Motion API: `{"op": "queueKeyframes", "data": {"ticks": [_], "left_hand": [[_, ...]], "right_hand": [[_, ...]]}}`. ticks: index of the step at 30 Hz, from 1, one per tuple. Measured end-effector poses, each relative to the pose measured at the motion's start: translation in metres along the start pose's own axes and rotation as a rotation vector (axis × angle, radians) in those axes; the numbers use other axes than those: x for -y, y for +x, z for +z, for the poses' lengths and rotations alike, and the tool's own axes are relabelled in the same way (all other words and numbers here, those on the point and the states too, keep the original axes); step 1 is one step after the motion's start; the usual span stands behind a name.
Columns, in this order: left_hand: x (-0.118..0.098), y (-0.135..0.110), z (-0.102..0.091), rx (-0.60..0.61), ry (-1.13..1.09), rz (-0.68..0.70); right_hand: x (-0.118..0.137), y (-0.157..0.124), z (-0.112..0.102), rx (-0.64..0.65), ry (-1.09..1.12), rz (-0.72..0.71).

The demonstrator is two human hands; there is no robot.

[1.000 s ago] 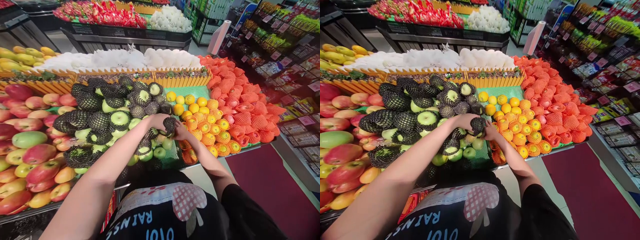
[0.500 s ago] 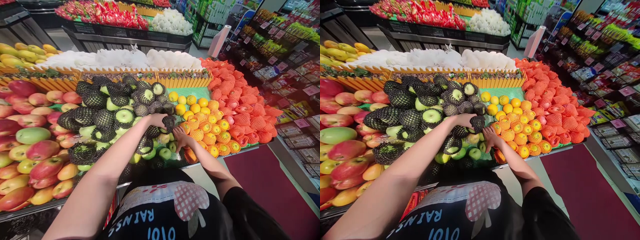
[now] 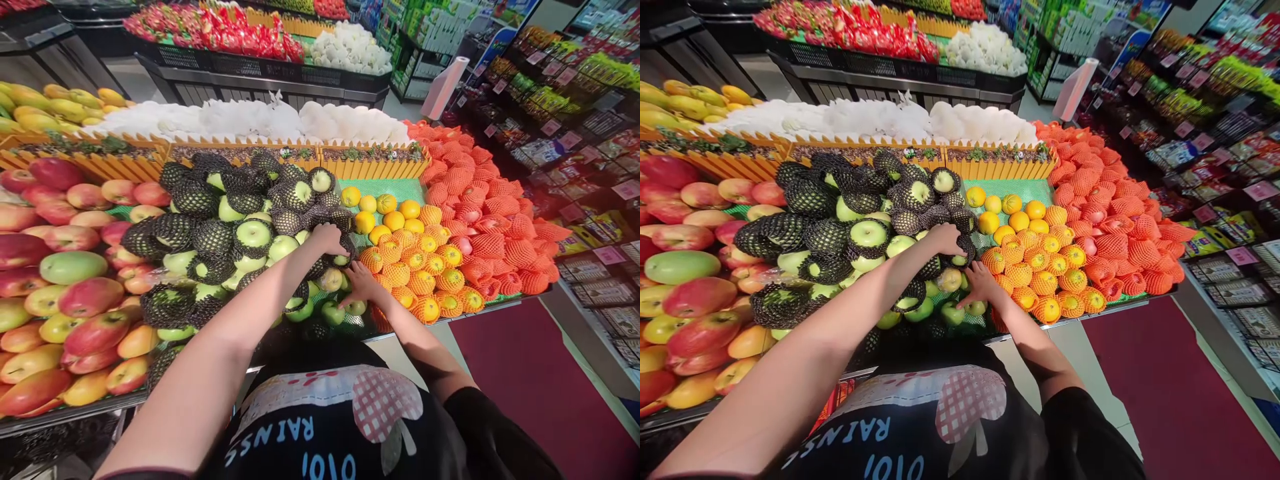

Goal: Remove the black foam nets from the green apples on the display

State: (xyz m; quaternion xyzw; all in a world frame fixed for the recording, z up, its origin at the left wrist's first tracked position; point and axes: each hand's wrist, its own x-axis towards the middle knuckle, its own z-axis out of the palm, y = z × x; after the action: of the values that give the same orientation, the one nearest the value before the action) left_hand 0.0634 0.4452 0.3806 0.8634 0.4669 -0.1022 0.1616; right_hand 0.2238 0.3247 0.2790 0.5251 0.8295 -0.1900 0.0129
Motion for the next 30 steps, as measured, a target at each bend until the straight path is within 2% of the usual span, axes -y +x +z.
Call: {"op": "queueKeyframes", "data": {"ticks": [5, 8, 11, 15, 19, 21, 24, 26, 30], "left_hand": [[-0.005, 0.005, -0.009, -0.096, -0.040, -0.155], [-0.012, -0.005, -0.012, -0.157, -0.047, -0.170], [-0.021, -0.030, -0.008, -0.213, -0.045, -0.068], [-0.025, -0.071, 0.006, -0.279, -0.049, 0.078], [-0.020, -0.099, 0.033, -0.324, 0.000, 0.361], [-0.018, -0.103, 0.049, -0.292, 0.078, 0.475], [-0.018, -0.098, 0.067, -0.251, 0.203, 0.498], [-0.020, -0.091, 0.072, -0.231, 0.266, 0.483], [-0.029, -0.078, 0.069, -0.167, 0.311, 0.444]], "right_hand": [[0.000, 0.012, -0.004, 0.022, -0.033, -0.038], [0.001, 0.006, 0.002, 0.006, -0.031, -0.038], [-0.001, -0.009, 0.007, -0.019, 0.000, -0.044], [0.001, -0.032, 0.012, -0.070, 0.031, -0.058], [0.016, -0.047, 0.019, -0.114, 0.047, -0.056], [0.026, -0.050, 0.025, -0.136, 0.039, -0.031], [0.039, -0.054, 0.035, -0.160, 0.001, 0.022], [0.045, -0.057, 0.040, -0.165, -0.025, 0.055], [0.050, -0.063, 0.044, -0.193, -0.061, 0.127]]}}
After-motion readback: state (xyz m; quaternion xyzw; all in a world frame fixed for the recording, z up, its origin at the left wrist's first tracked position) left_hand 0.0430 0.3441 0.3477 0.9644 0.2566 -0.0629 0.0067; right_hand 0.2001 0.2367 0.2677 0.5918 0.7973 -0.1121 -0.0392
